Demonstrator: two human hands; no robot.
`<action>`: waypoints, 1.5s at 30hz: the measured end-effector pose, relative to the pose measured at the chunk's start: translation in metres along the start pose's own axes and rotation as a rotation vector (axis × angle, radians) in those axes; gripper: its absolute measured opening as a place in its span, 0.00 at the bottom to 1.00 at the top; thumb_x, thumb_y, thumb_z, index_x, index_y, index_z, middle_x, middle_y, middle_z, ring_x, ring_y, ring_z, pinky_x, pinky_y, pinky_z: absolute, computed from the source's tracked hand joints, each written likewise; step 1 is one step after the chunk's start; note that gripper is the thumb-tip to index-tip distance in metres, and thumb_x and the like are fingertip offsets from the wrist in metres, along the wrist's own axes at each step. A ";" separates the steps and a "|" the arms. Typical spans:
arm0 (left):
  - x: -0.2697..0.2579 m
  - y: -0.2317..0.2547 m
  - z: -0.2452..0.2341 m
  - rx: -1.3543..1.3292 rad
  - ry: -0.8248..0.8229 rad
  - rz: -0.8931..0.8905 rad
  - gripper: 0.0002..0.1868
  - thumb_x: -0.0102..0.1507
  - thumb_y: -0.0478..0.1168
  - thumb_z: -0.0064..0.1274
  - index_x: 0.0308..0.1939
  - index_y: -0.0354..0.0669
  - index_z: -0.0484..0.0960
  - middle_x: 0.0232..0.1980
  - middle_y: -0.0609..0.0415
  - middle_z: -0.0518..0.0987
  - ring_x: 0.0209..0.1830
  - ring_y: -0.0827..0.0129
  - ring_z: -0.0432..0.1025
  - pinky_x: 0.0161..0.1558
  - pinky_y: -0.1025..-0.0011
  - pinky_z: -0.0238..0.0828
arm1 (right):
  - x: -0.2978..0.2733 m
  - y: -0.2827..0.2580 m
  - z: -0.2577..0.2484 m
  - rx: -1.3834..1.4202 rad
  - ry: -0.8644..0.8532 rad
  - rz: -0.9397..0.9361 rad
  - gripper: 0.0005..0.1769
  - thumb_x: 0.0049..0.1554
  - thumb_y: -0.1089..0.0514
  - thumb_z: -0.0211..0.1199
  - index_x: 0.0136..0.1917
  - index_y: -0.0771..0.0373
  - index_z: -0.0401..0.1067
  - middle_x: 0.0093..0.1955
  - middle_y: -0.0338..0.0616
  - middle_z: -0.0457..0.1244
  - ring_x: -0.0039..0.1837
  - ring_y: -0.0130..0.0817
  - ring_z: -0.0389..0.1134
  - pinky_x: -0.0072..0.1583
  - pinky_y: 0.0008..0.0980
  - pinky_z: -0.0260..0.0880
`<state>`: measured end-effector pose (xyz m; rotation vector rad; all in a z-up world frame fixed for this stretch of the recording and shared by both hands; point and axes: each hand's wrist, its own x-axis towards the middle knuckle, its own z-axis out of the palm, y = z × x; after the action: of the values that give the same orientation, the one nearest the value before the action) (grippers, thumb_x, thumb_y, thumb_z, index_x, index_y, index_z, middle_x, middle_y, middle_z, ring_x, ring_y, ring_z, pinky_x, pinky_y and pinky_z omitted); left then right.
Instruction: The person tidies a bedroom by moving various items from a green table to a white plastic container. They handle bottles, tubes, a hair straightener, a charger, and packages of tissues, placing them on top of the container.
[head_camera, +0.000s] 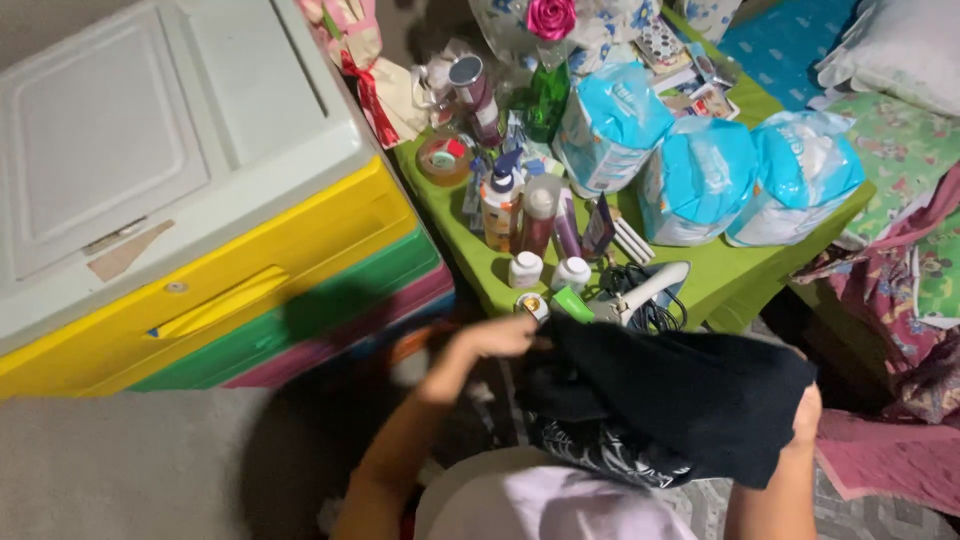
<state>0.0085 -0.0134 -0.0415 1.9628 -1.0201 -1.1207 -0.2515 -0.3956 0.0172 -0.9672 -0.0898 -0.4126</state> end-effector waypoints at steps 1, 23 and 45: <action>-0.015 0.016 -0.018 -0.005 -0.001 -0.003 0.18 0.66 0.36 0.47 0.58 0.31 0.79 0.50 0.46 0.84 0.48 0.61 0.76 0.49 0.63 0.75 | 0.006 -0.005 0.005 0.000 0.001 0.005 0.38 0.58 0.46 0.70 0.68 0.79 0.66 0.61 0.61 0.67 0.61 0.50 0.71 0.66 0.49 0.71; 0.011 -0.008 -0.179 -0.496 0.760 0.327 0.25 0.63 0.37 0.70 0.58 0.33 0.74 0.58 0.45 0.76 0.59 0.61 0.69 0.64 0.63 0.66 | 0.009 0.024 0.091 -0.892 -0.222 0.405 0.22 0.46 0.63 0.74 0.54 0.69 0.76 0.49 0.44 0.73 0.51 0.33 0.71 0.57 0.34 0.74; -0.017 0.079 -0.232 -0.514 0.691 0.819 0.37 0.56 0.37 0.71 0.65 0.35 0.70 0.59 0.50 0.78 0.57 0.66 0.74 0.62 0.63 0.75 | -0.004 -0.029 0.284 -1.529 0.798 -0.426 0.18 0.60 0.70 0.53 0.63 0.70 0.71 0.59 0.59 0.67 0.63 0.50 0.69 0.68 0.37 0.65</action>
<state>0.1853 -0.0016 0.1283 1.1631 -0.8808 -0.1743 -0.2357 -0.1773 0.2005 -2.1951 0.8867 -1.3152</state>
